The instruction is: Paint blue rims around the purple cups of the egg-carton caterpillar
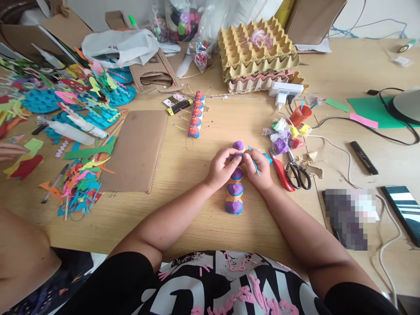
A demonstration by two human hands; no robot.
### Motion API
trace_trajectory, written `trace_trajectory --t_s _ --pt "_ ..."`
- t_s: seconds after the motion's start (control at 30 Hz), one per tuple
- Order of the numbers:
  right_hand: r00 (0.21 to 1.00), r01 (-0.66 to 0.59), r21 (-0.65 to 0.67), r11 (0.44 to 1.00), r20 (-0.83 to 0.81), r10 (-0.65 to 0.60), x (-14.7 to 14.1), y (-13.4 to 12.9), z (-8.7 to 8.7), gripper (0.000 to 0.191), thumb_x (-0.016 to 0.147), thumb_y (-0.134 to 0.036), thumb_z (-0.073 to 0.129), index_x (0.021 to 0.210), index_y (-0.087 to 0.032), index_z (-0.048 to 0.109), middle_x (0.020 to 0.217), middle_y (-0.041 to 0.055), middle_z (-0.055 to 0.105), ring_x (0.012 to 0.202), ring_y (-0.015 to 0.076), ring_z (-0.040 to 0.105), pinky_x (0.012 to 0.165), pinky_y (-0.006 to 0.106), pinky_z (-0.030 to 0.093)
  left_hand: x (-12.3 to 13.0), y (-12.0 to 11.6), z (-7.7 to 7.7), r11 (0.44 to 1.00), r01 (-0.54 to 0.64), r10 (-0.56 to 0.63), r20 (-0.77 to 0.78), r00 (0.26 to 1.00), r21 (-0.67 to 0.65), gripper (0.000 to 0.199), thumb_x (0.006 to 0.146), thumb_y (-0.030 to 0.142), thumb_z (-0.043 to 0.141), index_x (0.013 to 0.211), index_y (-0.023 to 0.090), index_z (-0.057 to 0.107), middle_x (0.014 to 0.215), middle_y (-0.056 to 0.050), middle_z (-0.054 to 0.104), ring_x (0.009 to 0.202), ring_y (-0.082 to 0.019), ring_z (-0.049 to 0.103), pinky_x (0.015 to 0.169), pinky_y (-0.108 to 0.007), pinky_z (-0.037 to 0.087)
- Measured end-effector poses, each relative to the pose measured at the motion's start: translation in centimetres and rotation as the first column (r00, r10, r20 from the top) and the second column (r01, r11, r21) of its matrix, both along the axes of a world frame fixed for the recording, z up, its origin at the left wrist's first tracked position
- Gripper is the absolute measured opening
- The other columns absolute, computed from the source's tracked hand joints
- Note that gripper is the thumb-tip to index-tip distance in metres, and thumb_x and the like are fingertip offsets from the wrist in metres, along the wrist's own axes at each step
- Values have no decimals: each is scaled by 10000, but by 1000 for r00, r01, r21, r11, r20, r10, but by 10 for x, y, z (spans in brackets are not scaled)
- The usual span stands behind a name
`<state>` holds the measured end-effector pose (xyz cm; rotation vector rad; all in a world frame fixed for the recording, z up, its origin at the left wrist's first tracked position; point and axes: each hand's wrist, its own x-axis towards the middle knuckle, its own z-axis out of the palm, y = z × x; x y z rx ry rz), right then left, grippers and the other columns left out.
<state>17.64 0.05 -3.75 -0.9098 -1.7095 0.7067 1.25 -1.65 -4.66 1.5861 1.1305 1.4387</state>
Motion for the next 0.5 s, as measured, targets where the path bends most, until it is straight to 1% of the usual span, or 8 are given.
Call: trace_trajectory --t_s 0.07,0.17,0.27,0.37,0.43,0.5 --pt "1000 -7 -4 1000 9 7 0 0 -1 453 1087 -583 529 798 -247 622 738 17 651 696 175 597 701 346 476 0 0 0 1000 -24 25 -30 999 18 404 1024 610 656 1047 220 755 1029 -83 777 974 -213 699 902 -362 544" --pt "1000 -13 -5 1000 26 14 0 1 -1 466 1085 -597 516 790 -249 611 736 19 649 696 180 601 706 352 481 0 0 1 999 -49 50 -46 998 12 428 1027 636 630 973 225 735 970 -71 768 947 -214 695 877 -361 538" --pt "999 7 20 1000 50 -8 0 0 0 432 1070 -592 545 815 -248 601 740 12 636 681 173 570 686 345 464 0 -1 2 999 -39 39 -35 999 -18 436 1027 640 627 924 224 710 909 -56 733 914 -208 677 845 -352 526" --pt "998 18 44 999 65 -21 0 -1 2 388 1063 -565 568 843 -246 593 738 1 607 667 165 533 665 336 444 0 -1 2 999 -27 26 -26 999 -30 450 1030 640 622 871 222 677 864 -44 691 896 -204 654 851 -355 516" --pt "998 3 46 999 69 -6 0 -1 2 391 1077 -552 540 838 -247 588 740 5 605 677 168 532 677 340 451 0 -1 2 1000 -19 18 -41 999 -23 462 1044 634 601 839 224 655 832 -37 670 875 -203 639 855 -361 508" --pt "997 -7 35 999 72 4 0 -1 3 413 1086 -562 515 827 -246 580 743 11 613 686 171 538 693 346 461 -1 -1 3 999 -28 29 -83 996 16 448 1065 612 576 842 231 652 822 -34 672 865 -207 630 864 -372 501"
